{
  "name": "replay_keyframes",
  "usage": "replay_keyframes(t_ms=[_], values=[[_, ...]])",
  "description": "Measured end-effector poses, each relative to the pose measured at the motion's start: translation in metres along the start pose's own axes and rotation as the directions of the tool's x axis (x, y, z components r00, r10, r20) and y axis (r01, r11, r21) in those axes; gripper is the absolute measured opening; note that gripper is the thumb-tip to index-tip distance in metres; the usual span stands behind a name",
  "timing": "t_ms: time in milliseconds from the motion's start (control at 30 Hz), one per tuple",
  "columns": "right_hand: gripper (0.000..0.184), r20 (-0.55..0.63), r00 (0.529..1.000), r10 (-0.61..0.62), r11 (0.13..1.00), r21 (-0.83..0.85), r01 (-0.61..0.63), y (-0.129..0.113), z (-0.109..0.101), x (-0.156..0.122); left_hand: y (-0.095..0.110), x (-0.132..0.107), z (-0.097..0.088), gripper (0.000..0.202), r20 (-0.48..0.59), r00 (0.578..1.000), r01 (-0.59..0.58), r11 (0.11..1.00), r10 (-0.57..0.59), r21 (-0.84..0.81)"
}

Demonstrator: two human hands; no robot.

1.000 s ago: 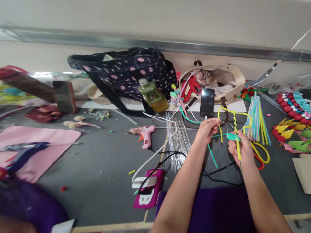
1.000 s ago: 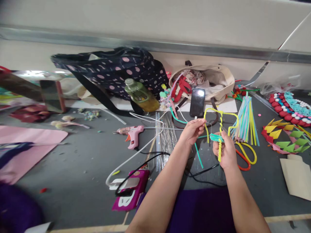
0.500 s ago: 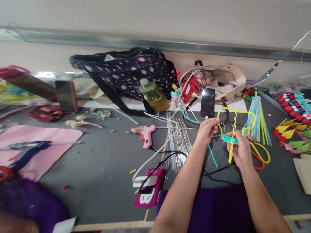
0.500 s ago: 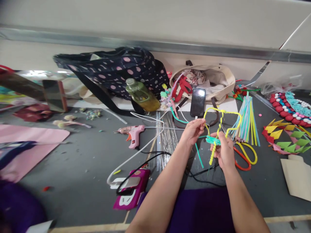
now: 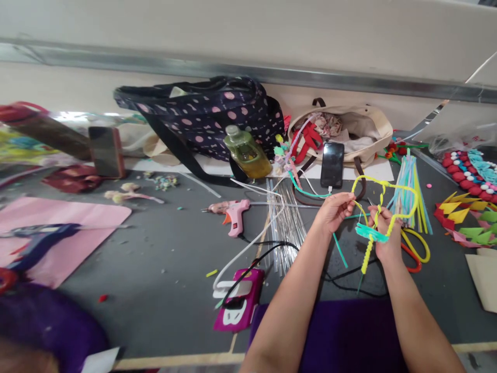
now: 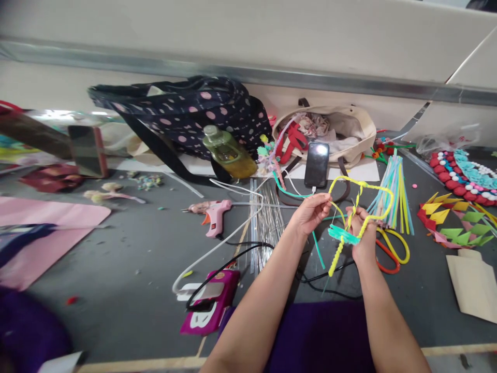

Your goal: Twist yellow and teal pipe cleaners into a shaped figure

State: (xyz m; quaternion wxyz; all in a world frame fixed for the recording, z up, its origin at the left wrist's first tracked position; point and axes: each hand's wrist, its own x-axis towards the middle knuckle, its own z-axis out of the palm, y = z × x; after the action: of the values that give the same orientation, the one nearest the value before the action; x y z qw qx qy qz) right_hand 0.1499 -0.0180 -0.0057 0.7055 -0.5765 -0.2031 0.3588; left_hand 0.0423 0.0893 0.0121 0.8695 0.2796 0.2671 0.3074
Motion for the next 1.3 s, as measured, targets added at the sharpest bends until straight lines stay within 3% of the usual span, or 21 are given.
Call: replay_keyframes(t_ms=[133,233,400,533,633,800,1100,1300], values=[[0.034,0.056,0.996,-0.063,0.963,-0.257,0.076,0.008,-0.005,0.003,0.000,-0.001,-0.001,0.024,0.001,1.000,0.011,1.000,-0.011,0.016],[0.032,0.127,0.991,-0.048,0.945,-0.316,0.086,0.007,-0.009,0.005,0.001,-0.001,-0.003,0.023,-0.002,1.000,0.020,0.999,-0.020,0.048],[0.036,0.238,0.958,0.161,0.986,-0.078,-0.146,-0.006,-0.009,0.004,0.004,0.000,-0.008,0.020,0.015,1.000,0.021,0.994,-0.022,0.109],[0.028,0.286,0.934,0.215,0.948,0.168,-0.270,-0.010,-0.009,0.003,0.004,0.000,-0.010,0.020,0.038,0.999,0.020,0.994,-0.025,0.109],[0.026,0.302,0.919,0.254,0.913,0.238,-0.331,-0.008,-0.009,0.004,0.004,0.000,-0.010,0.020,0.042,0.999,0.020,0.996,-0.023,0.087],[0.024,0.310,0.922,0.230,0.889,0.318,-0.329,-0.004,-0.009,0.004,0.004,0.001,-0.013,0.026,0.055,0.998,0.019,0.997,-0.023,0.079],[0.025,0.227,0.957,0.184,0.875,0.407,-0.264,0.003,-0.009,0.006,-0.004,0.003,-0.016,0.036,0.119,0.993,-0.008,0.994,-0.005,0.111],[0.027,0.248,0.954,0.167,0.853,0.449,-0.266,0.003,-0.008,0.008,-0.008,0.003,-0.012,0.039,0.146,0.989,-0.007,0.992,-0.012,0.123]])
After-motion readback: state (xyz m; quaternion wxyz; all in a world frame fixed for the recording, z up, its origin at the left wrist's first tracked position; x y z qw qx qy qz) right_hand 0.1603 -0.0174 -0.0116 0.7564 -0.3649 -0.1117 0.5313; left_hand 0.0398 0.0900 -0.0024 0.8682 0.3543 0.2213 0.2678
